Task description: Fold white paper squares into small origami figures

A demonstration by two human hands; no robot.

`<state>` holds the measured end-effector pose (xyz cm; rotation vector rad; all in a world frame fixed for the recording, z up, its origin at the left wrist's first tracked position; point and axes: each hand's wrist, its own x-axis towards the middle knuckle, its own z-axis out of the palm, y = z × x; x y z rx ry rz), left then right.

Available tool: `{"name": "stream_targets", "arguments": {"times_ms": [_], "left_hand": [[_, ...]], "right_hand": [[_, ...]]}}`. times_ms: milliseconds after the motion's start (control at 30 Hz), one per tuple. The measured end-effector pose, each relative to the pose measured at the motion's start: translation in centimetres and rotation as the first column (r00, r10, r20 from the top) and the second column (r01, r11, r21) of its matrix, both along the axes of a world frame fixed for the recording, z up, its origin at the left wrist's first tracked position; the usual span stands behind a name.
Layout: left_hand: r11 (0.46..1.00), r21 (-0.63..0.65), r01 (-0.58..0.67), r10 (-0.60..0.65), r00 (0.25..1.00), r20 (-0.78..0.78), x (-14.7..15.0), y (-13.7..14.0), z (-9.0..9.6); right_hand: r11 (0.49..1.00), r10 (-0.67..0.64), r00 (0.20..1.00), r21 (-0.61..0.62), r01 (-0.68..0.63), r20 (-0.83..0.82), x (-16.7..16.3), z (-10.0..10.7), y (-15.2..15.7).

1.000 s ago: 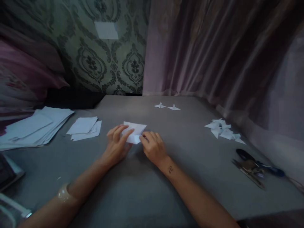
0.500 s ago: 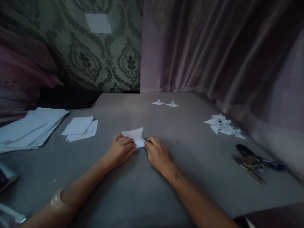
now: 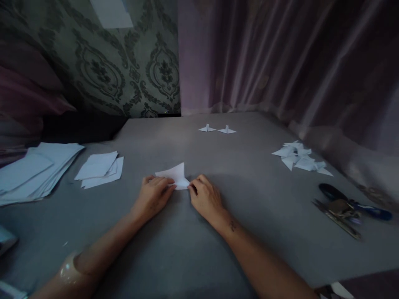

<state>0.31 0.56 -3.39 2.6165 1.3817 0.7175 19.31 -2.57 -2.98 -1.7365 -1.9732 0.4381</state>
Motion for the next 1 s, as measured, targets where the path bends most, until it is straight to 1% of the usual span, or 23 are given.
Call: {"name": "stream_targets", "arguments": {"times_ms": [100, 167, 300, 400, 467, 633, 767, 900, 1000], "left_hand": [[0.999, -0.032, -0.023, 0.024, 0.999, 0.028, 0.2, 0.3, -0.1], [0.998, -0.046, -0.037, 0.038, 0.999, 0.033, 0.3, 0.5, -0.2], [0.996, -0.078, -0.052, 0.055, 0.998, 0.033, 0.5, 0.6, -0.3], [0.995, -0.087, -0.054, 0.057, 0.998, 0.033, 0.6, 0.6, -0.1], [0.995, -0.083, -0.051, 0.054, 0.998, 0.034, 0.7, 0.5, -0.1], [0.996, -0.077, -0.049, 0.051, 0.998, 0.031, 0.7, 0.6, -0.2], [0.995, -0.084, -0.047, 0.050, 0.998, 0.033, 0.7, 0.6, -0.2], [0.996, -0.087, -0.036, 0.039, 0.999, 0.033, 0.9, 0.6, -0.3], [0.996, -0.082, -0.027, 0.029, 0.999, 0.031, 0.8, 0.6, -0.4]], "right_hand": [[0.999, -0.041, 0.999, -0.004, 0.041, 0.008, -0.1, -0.2, 0.1], [0.999, -0.040, 0.999, 0.013, 0.040, 0.004, -0.1, -0.3, 0.1], [1.000, -0.009, 0.997, 0.014, 0.010, -0.075, 0.5, -0.4, 0.2], [1.000, -0.027, 0.992, 0.009, 0.029, -0.126, 1.0, -0.2, 0.1], [0.999, -0.039, 0.991, 0.014, 0.041, -0.126, 1.2, -0.1, -0.1], [1.000, 0.006, 0.995, -0.005, -0.007, -0.103, 0.9, 0.5, -0.7], [1.000, 0.003, 0.994, -0.005, -0.004, -0.107, 0.8, 0.4, -0.6], [0.997, 0.077, 0.994, 0.029, -0.075, -0.078, 0.5, 0.3, -0.6], [0.985, 0.155, 0.988, 0.079, -0.156, 0.011, 0.0, 0.5, -1.1]]}}
